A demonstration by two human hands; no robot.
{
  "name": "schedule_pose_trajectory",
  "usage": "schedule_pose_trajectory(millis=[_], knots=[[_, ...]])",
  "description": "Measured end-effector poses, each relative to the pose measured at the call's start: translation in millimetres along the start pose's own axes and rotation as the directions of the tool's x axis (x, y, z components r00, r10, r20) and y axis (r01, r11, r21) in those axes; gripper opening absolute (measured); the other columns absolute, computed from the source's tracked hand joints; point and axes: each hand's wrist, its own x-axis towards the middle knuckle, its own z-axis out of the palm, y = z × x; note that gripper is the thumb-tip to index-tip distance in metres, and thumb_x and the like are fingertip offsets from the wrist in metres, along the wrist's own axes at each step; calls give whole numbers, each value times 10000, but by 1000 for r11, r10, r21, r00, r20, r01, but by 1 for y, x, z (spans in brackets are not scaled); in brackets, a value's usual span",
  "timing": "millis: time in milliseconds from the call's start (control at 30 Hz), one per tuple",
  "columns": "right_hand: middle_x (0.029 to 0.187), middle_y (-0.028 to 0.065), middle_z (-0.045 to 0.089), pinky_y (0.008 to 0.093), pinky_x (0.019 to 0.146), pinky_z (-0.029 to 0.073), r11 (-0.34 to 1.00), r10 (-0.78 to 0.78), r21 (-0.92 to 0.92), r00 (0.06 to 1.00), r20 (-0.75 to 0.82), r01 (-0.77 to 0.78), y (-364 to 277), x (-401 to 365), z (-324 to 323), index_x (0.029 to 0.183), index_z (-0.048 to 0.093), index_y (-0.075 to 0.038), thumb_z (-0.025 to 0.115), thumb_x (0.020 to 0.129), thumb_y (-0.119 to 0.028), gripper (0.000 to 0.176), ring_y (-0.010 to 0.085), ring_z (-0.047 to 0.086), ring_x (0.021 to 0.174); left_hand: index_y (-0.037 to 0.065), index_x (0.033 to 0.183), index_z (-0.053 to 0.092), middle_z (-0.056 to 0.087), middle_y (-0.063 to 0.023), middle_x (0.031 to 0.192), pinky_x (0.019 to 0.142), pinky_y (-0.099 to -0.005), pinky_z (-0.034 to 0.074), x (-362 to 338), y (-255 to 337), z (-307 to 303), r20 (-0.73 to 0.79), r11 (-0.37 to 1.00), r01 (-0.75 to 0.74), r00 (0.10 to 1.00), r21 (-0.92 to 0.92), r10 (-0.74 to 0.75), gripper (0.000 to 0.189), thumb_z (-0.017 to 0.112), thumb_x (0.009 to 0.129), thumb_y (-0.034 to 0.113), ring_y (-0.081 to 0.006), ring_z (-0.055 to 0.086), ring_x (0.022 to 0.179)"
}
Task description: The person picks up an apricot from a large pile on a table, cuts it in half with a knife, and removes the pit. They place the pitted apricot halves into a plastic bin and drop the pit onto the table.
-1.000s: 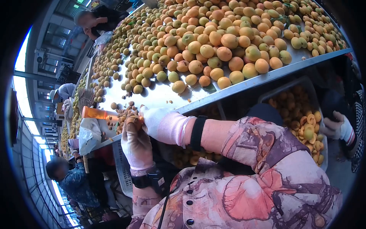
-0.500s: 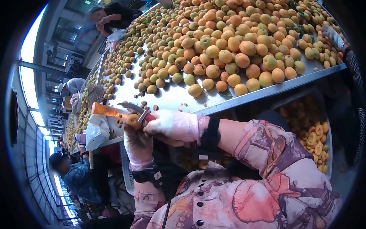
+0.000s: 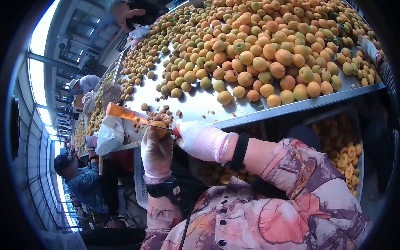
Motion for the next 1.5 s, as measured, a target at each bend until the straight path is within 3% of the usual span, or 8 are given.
schedule_pose_trajectory(millis=[300,533,800,1033,1167,1333,1467,1500], knots=[[879,235,662,472,789,533,995,60,-85,993,103,-51,0,1,-3,1013,583,-26,572,927,-189,185,423,666,881,4,1520,305,587,-106,1224,827,-244,520,1,18,10,65,992,7,998,125,-15,884,821,842,239,-153,615,1017],[910,222,669,480,829,515,979,42,-203,993,111,-19,-2,6,-18,1014,596,-35,552,926,-208,199,410,664,897,27,1580,147,563,-219,1334,970,-329,499,11,43,19,133,850,-131,988,510,72,917,711,857,0,-206,584,1155],[918,230,664,479,831,513,995,63,-76,998,7,-62,0,6,-12,1001,588,-17,558,920,-195,199,421,655,909,8,1438,422,595,-138,1293,950,-346,477,18,-3,25,-39,991,-105,994,-82,103,498,598,1007,183,-201,597,1106],[928,238,658,480,837,514,999,45,-17,999,-16,-45,8,4,-10,1012,586,-11,564,919,-185,199,426,652,928,19,1354,519,638,-75,1098,864,-290,487,12,-2,37,26,946,-143,990,292,142,420,620,1007,232,-150,606,990],[939,240,660,483,840,514,994,104,-40,995,-10,-104,1,-1,-12,1026,584,-17,570,918,-187,202,428,654,931,-3,1312,497,644,-89,1067,850,-300,497,12,-13,51,-26,989,-135,991,-63,134,445,569,1030,334,-170,613,985],[957,241,671,476,845,518,990,96,-102,995,-31,-99,8,2,-13,1045,590,-24,571,921,-193,211,421,662,932,17,1270,560,627,-105,1162,926,-350,501,18,-9,36,-19,970,-141,989,198,148,468,609,996,393,-207,615,1025],[939,226,672,477,816,523,981,103,-166,994,17,-99,4,-5,-17,1034,592,-30,571,925,-192,196,409,668,897,10,1265,572,629,-74,1133,941,-332,454,30,5,24,-203,951,-263,952,-161,229,488,630,983,404,-179,591,1006],[926,221,673,479,804,523,975,112,-195,993,39,-103,13,-5,-12,1027,594,-31,574,925,-191,190,407,667,880,23,1278,574,635,-60,1130,922,-317,453,31,17,2,-43,958,-243,970,-150,240,472,624,989,394,-169,586,1025]])
